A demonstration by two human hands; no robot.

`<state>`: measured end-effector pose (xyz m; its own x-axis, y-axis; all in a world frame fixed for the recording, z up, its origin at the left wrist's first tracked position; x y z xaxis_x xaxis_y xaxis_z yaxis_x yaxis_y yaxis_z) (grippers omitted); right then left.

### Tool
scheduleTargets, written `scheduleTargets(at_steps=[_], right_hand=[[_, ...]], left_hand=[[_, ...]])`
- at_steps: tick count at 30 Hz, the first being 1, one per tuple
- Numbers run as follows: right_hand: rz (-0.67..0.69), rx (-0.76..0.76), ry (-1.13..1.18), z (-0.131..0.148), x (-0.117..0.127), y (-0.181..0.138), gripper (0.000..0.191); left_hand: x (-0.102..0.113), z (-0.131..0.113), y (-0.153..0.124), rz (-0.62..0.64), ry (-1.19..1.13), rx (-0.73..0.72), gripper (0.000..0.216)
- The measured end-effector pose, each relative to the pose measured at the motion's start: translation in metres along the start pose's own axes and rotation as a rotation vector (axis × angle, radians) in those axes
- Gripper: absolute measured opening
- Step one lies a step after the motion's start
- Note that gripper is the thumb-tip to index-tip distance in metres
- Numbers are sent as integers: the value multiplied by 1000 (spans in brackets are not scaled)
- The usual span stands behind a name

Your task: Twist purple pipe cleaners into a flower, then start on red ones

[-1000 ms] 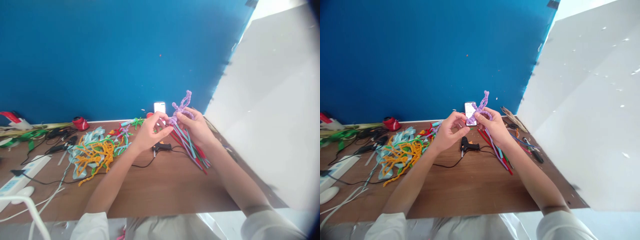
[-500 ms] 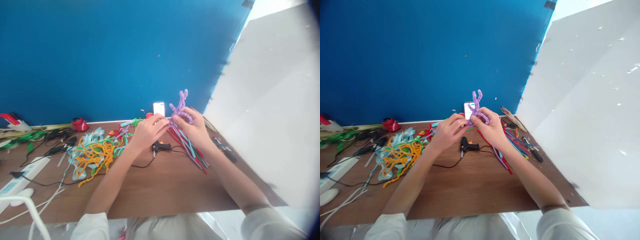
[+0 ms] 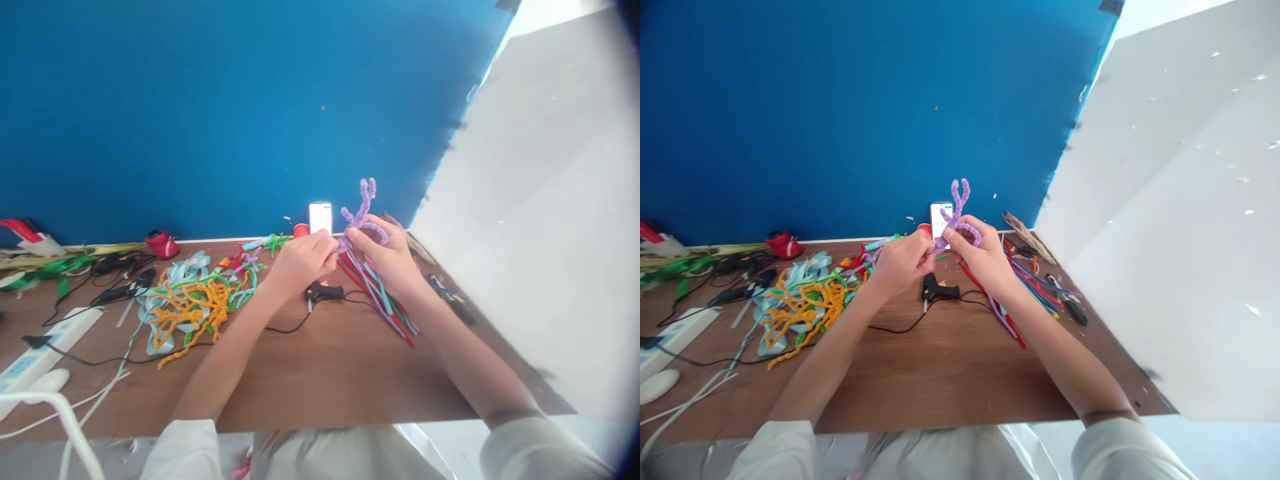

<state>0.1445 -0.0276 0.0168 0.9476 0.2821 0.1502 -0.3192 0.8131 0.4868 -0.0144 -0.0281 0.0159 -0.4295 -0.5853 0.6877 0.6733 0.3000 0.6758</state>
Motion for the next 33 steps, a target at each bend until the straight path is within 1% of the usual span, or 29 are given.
scheduleTargets(at_steps=[2, 6, 8, 10, 13, 16, 19, 21, 25, 29, 31, 33], right_hand=[[0, 14, 16, 1, -1, 0, 28], [-21, 40, 45, 3, 0, 0, 28], [-23, 40, 56, 4, 0, 0, 30], [-22, 41, 65, 5, 1, 1, 30], [-30, 55, 59, 7, 2, 0, 31], [-41, 67, 47, 10, 2, -1, 32], [-51, 81, 44, 12, 2, -1, 30], [-60, 84, 43, 11, 2, -1, 30], [-77, 73, 46, 8, 4, -1, 31], [-65, 71, 47, 6, 2, -1, 30], [-76, 60, 63, 6, 1, -2, 30], [-102, 38, 121, 6, -1, -2, 31]], left_hand=[[0, 2, -1, -23, -20, 28, 12], [-2, 0, -2, -30, -63, 10, 9], [-2, -1, -3, -23, -121, 18, 9], [-1, -1, -4, -23, -227, 53, 10], [1, 3, -4, -14, -444, 202, 18], [-3, 8, -2, 65, -789, 378, 29], [-11, 6, 1, 197, -1163, 432, 33], [-14, 3, 3, 248, -1288, 439, 31], [-13, 2, 4, 267, -1361, 465, 25], [-11, 3, 4, 244, -1388, 500, 26], [-8, 3, 4, 208, -1280, 474, 25], [-4, 0, 5, 177, -1068, 413, 23]])
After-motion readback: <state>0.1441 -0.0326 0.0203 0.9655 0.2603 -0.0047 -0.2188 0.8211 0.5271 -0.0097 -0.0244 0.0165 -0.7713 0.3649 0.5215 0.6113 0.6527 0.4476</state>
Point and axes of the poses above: each hand's wrist, its own y-axis towards the middle knuckle, its own x-axis out of the back of the hand, z = x × y, the point moved 4 cm from there along y, towards the middle knuckle, and after that the axes turned 13 degrees about z, right-handed, at the moved point
